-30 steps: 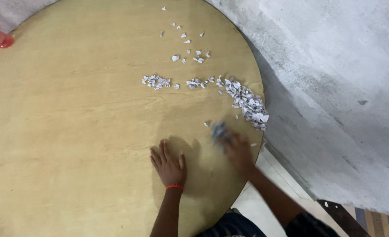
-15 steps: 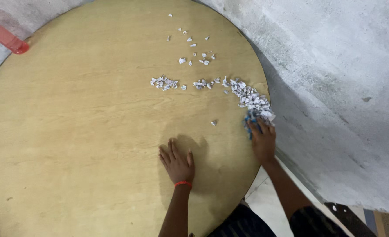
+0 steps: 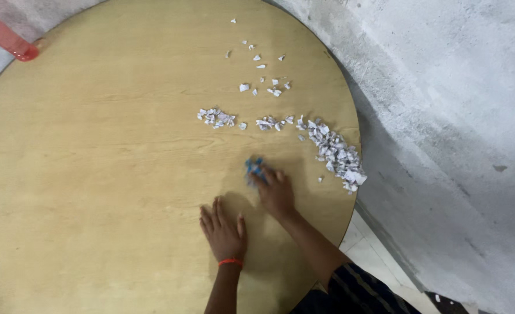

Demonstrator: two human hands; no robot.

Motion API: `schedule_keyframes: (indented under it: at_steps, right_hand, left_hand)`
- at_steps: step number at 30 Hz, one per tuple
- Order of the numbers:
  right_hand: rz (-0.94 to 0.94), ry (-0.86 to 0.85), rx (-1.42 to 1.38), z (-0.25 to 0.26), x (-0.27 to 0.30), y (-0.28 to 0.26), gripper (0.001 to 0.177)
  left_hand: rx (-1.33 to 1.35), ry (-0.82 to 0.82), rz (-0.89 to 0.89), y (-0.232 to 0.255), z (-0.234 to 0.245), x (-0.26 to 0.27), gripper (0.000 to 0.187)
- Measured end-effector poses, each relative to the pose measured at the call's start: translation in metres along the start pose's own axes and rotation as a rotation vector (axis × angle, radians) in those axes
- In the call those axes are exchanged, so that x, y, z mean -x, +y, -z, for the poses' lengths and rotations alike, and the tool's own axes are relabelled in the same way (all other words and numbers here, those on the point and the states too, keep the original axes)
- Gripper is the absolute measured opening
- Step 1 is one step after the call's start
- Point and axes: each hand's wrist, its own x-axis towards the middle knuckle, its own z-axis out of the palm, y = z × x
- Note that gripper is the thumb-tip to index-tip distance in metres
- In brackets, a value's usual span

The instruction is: The person wipes a round wooden table with a blue and white striped cloth, gathering small white debris into a pile. They then spray the table with a red spray bottle and wipe the surface again to remove residue.

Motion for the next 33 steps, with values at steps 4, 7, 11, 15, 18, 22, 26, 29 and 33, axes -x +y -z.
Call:
schedule_keyframes:
  at_steps: [4,7,11,15,18,22,26,29,33]
  right_hand:
    - [-0.221,0.037,0.138,0.005,-0.023,0.061,0.047]
    - [-0.284,0.148,0.276,0.019,-0.016,0.104,0.040]
    - [-0.462,0.098,0.327,0.046,0.008,0.137,0.050]
    - [-0.436,0.153,0.274,0.069,0.037,0.137,0.058]
    - [-0.311,0.015,0.233,0.051,0.045,0.105,0.057]
    - [0.029,-0.021,-0.012,0.021,0.040,0.037,0.040]
    - [-0.092,-0.068,0.014,0.009,-0.013,0.048,0.050]
    - [-0.149,-0.046,0.071,-0.004,-0.051,0.074,0.046]
    - [-0.209,0.086,0.152,-0.023,-0.082,0.106,0.043]
  left_hand:
    - [0.018,0.009,0.021,0.006,0.004,-0.002,0.074]
    - [0.011,0.000,0.054,0.011,0.007,-0.001,0.073]
    - [0.008,0.008,0.046,0.011,0.006,-0.002,0.073]
    - [-0.059,0.008,0.054,0.012,0.000,-0.002,0.075]
    - [-0.055,0.015,0.028,0.025,-0.015,-0.015,0.080]
    - [0.164,0.055,-0.062,0.068,-0.038,-0.029,0.081]
    - [0.100,0.000,-0.100,0.084,-0.037,-0.040,0.079]
    - [0.043,-0.028,-0.094,0.090,-0.030,-0.044,0.080]
    - [0.078,-0.029,-0.069,0.094,-0.024,-0.047,0.079]
